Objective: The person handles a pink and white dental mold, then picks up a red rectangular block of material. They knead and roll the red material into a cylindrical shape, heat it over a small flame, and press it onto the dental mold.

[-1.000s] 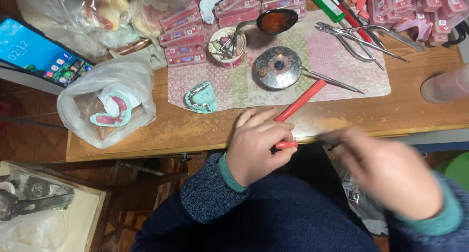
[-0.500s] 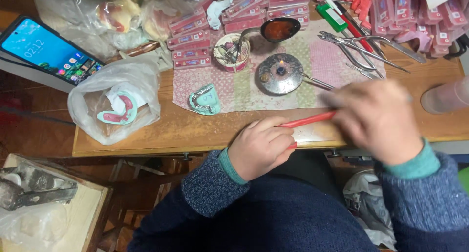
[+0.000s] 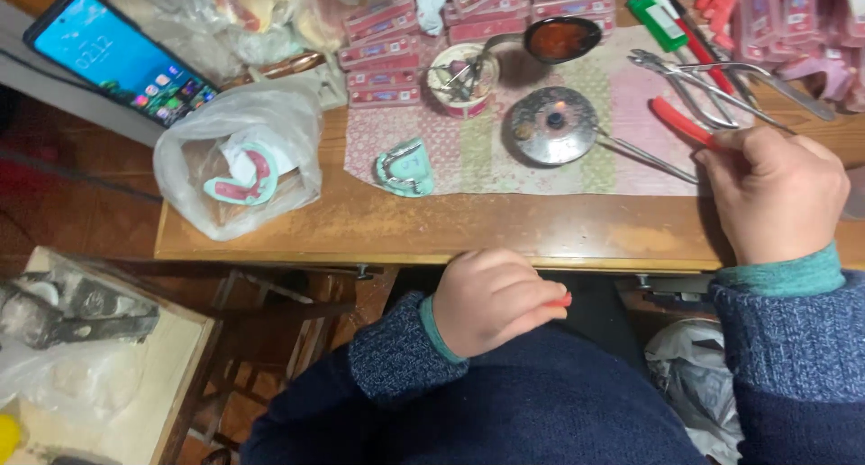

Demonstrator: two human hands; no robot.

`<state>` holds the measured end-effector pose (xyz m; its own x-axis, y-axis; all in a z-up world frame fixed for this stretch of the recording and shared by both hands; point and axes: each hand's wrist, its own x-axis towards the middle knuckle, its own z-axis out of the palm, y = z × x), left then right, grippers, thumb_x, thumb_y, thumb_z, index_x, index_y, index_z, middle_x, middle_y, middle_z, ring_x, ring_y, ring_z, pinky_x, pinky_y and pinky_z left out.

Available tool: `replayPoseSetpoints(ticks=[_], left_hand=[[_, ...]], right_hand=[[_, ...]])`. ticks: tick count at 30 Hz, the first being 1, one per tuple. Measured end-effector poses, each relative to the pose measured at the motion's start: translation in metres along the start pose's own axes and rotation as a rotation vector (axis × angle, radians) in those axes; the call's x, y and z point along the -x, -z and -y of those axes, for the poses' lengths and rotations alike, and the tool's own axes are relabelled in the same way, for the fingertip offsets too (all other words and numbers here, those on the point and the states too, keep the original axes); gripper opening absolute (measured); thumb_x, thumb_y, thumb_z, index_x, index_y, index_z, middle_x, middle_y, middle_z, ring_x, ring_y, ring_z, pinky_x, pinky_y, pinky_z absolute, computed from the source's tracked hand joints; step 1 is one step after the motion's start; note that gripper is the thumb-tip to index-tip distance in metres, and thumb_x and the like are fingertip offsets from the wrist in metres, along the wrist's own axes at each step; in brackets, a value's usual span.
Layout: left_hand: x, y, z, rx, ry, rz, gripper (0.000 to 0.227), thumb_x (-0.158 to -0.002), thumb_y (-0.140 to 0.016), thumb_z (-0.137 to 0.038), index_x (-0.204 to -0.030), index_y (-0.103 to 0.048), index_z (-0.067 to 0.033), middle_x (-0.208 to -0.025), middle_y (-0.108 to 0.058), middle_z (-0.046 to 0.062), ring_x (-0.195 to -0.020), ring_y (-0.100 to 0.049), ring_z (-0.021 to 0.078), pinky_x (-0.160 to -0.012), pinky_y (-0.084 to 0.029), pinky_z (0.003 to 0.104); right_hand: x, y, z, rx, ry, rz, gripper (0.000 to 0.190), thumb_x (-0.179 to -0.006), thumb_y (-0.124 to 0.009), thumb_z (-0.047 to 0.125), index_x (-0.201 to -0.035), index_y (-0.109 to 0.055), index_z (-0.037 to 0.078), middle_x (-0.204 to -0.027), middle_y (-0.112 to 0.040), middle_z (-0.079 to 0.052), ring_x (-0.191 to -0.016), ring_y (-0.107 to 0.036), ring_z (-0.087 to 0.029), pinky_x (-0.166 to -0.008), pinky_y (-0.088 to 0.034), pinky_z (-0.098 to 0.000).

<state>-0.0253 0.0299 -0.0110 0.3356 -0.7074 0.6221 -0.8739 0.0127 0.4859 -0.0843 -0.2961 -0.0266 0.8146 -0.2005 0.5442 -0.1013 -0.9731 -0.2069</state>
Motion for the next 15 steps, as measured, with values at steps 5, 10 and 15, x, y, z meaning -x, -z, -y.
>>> replayPoseSetpoints(ticks=[5,10,15], left_hand=[[0.015,0.003,0.005,0.072,0.098,-0.067,0.021,-0.088,-0.086,-0.021,-0.102,-0.074,-0.0095,-0.099,-0.077,0.002,-0.092,-0.072,0.019,-0.086,-0.057,0.033],[0.001,0.02,0.002,0.086,0.287,-0.233,0.017,-0.084,-0.085,-0.013,-0.097,-0.074,-0.0126,-0.098,-0.074,0.001,-0.099,-0.068,0.0219,-0.092,-0.054,0.035],[0.002,0.015,0.002,-0.001,0.199,-0.284,0.021,-0.085,-0.085,-0.011,-0.101,-0.073,-0.0131,-0.103,-0.072,0.0,-0.105,-0.066,0.024,-0.093,-0.055,0.036]], right_hand=[[-0.015,0.023,0.049,0.133,0.229,-0.116,0.014,-0.091,-0.087,0.013,-0.098,-0.077,0.007,-0.1,-0.074,-0.011,-0.091,-0.066,-0.032,-0.084,-0.052,-0.0418],[0.015,0.025,0.102,-0.7,-0.084,0.302,0.014,-0.097,-0.069,0.014,-0.107,-0.077,0.007,-0.1,-0.076,-0.006,-0.087,-0.071,-0.014,-0.083,-0.055,-0.025],[0.025,0.003,0.127,-1.13,-0.406,0.659,0.025,-0.096,-0.064,0.014,-0.112,-0.078,0.002,-0.092,-0.076,-0.003,-0.078,-0.064,-0.008,-0.072,-0.052,-0.0239]])
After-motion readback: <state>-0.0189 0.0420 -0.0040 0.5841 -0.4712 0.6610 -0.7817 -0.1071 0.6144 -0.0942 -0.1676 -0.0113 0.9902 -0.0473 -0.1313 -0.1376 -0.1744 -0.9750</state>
